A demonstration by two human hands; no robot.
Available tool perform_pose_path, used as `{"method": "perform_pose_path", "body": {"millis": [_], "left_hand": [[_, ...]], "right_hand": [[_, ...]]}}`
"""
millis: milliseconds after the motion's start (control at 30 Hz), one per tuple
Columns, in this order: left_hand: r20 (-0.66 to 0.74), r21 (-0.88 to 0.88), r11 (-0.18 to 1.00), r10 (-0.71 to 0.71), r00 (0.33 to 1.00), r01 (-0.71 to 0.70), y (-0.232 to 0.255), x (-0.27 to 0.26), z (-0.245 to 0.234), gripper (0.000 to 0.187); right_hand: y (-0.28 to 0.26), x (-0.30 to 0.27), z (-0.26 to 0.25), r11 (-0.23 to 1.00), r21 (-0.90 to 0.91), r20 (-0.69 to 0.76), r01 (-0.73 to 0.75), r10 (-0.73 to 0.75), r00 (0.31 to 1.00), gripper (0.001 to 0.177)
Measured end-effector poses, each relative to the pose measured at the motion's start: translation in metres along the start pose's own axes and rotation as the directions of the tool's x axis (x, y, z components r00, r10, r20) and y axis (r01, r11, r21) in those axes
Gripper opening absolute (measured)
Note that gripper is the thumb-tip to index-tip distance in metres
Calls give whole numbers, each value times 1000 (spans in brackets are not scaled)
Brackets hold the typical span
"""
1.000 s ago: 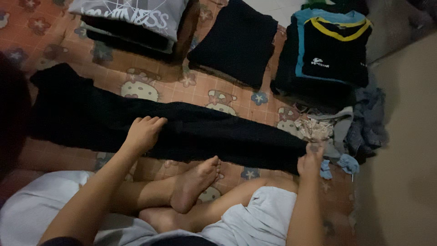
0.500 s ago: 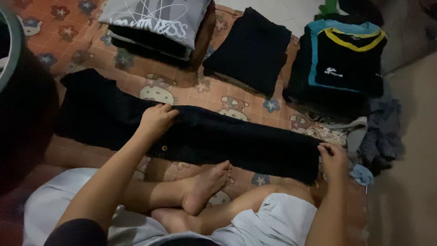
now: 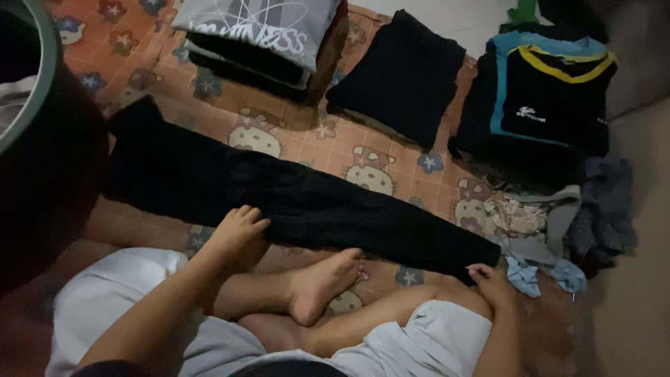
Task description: The person folds a pair of black trousers and then takes a pair of beige trousers from a basin to flatten and fold them.
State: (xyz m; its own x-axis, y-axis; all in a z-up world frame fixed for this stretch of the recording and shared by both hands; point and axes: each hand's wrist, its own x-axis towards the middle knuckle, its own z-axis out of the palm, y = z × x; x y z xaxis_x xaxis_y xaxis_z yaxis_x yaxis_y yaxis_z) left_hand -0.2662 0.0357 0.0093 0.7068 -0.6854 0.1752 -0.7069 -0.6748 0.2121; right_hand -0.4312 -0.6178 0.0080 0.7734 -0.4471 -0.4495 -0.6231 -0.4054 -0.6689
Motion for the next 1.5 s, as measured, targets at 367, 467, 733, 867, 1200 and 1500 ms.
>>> {"method": "perform_pose_path", "body": {"millis": [367, 467, 733, 867, 1200, 1500], "left_hand": [[397, 117, 949, -315, 862, 292, 38, 72, -30, 45], [117, -49, 989, -133, 984, 140, 65, 102, -12, 48], [383, -76, 985, -117, 916, 157, 112, 113, 42, 77], [550, 66, 985, -167, 819, 157, 116, 142, 36, 91], [457, -25, 942, -288, 841, 336, 154, 166, 37, 80], [268, -952, -201, -179, 947, 232, 222, 133, -17, 53]], "right_hand": [[-2, 17, 12, 952, 258, -84, -162, 189, 978, 39], [9, 16, 6, 902, 425, -111, -80, 139, 984, 48], [29, 12, 2, 812, 563, -137, -157, 279, 951, 56], [-4, 19, 13, 754, 621, -87, -215, 338, 937, 63], [-126, -63, 45, 781, 116, -518, 613, -479, 709, 50], [-217, -182, 138, 482, -438, -165, 758, -873, 460, 39]]}}
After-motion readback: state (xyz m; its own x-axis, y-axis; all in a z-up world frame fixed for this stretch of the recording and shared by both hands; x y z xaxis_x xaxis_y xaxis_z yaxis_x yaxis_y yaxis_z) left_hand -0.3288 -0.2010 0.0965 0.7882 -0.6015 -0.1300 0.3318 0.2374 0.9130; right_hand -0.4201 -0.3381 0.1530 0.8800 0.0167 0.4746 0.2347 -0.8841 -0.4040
